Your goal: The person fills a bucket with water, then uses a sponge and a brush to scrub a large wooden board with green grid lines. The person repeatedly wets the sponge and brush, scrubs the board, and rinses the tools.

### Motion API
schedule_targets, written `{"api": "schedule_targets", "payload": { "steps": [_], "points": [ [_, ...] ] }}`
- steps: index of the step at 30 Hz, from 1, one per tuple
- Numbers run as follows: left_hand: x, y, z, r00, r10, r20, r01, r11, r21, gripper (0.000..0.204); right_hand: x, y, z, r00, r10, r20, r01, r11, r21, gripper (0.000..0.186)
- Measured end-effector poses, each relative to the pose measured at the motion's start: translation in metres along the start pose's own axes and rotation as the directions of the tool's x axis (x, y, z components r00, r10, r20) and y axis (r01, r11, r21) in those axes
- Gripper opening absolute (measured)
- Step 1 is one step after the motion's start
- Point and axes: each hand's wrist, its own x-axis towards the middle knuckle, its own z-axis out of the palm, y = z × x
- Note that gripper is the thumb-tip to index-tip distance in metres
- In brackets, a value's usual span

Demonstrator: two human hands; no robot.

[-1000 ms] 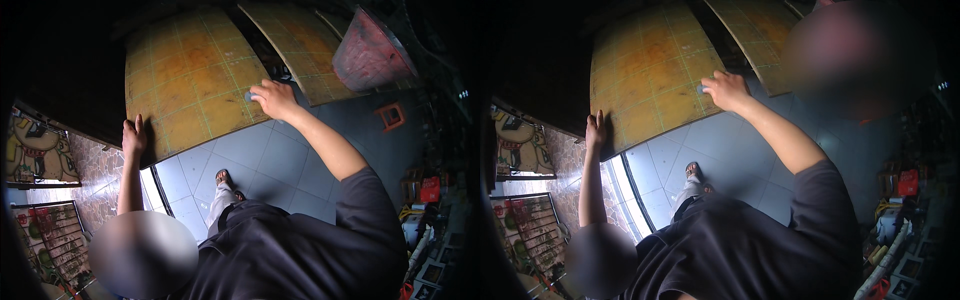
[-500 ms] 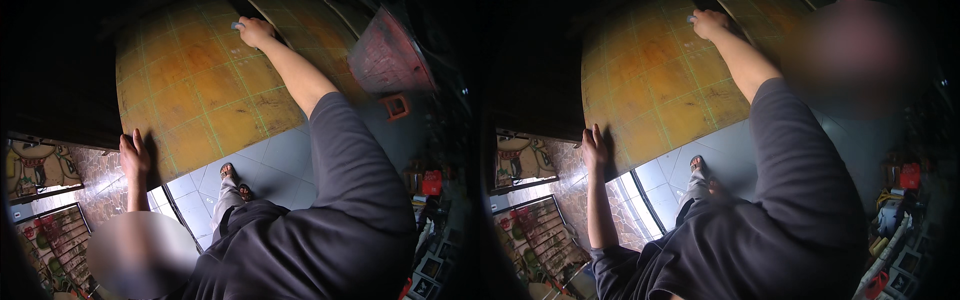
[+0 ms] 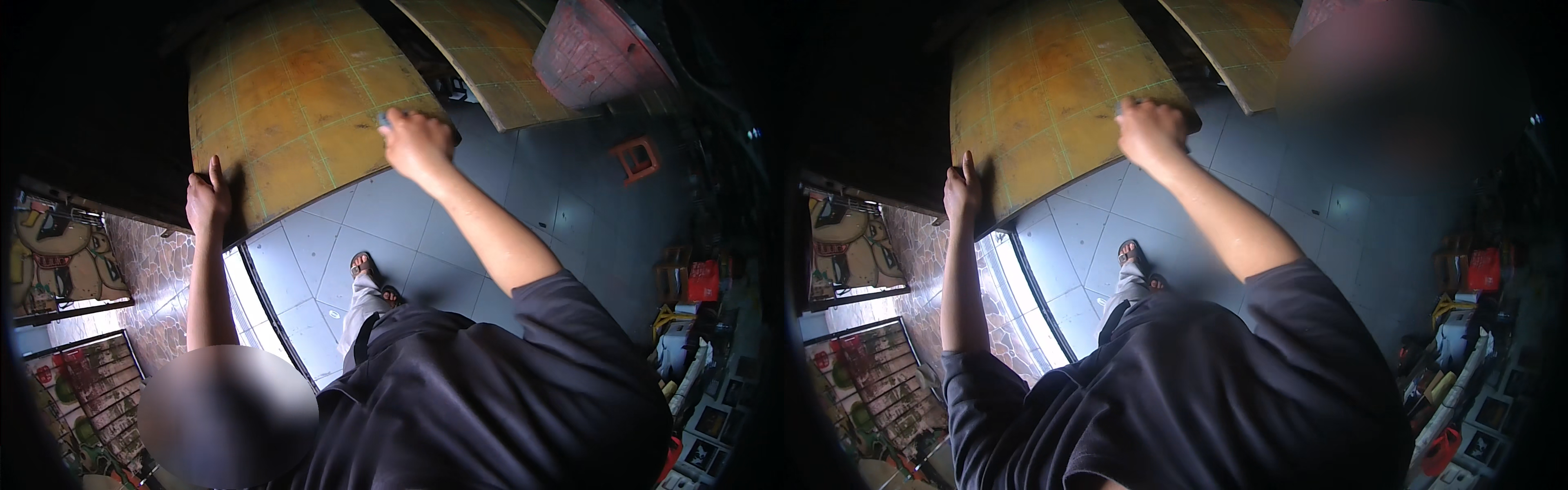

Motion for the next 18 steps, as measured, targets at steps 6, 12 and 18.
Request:
{"api": "schedule_targets", "payload": {
  "steps": [6,12,18],
  "points": [
    [0.007,-0.001,0.007,0.999,0.042,0.013,-0.042,0.999,-0.002,0.071,-0.041,-0.131,0.064,0.868,-0.480,-0.124,0.492,0.866,0.091,0.024],
    [0.003,-0.010,0.000,1.000,0.001,0.001,-0.001,0.996,-0.091,0.076,-0.016,0.005,0.029,0.957,-0.153,-0.247,0.144,0.988,-0.052,0.016],
    [0.007,-0.002,0.002,0.999,-0.006,0.050,0.014,0.986,-0.164,0.082,-0.008,0.110,-0.017,0.925,0.247,-0.289,-0.291,0.950,-0.118,0.018]
  ]
}}
